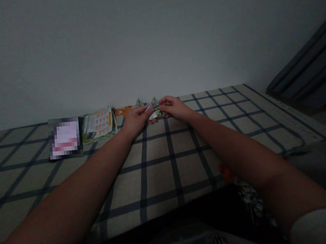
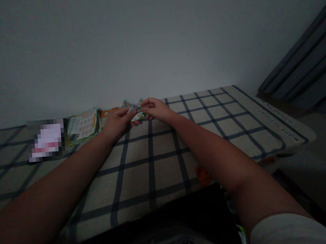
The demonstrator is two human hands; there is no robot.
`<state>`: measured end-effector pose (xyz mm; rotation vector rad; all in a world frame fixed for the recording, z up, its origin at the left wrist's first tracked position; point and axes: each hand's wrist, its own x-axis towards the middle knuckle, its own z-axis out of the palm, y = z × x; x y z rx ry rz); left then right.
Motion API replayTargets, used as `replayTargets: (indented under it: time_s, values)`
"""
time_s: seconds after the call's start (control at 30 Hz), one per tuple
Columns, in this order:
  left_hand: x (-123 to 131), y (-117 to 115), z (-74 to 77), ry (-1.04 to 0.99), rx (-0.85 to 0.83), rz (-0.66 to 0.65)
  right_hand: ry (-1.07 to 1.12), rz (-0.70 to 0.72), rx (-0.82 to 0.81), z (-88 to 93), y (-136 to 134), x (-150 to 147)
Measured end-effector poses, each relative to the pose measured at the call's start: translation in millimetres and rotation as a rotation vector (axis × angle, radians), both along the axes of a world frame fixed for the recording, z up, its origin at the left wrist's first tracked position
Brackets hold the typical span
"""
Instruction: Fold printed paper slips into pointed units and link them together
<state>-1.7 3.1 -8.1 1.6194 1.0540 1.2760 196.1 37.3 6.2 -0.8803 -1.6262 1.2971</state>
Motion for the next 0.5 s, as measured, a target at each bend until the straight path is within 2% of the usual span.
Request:
replayTargets:
  time_s: [0.3,0.5]
  values:
    - [1.5,-1.3,-0.1,-0.074,-0.035,0.014,0.030,-0.065,0.017,4.0,0.3,1.1]
    - [2.5,-2.1,1.2,-0.141,-0.104,-0.021,0.074,-0.090,-0.050,3.1,2.9,1.0]
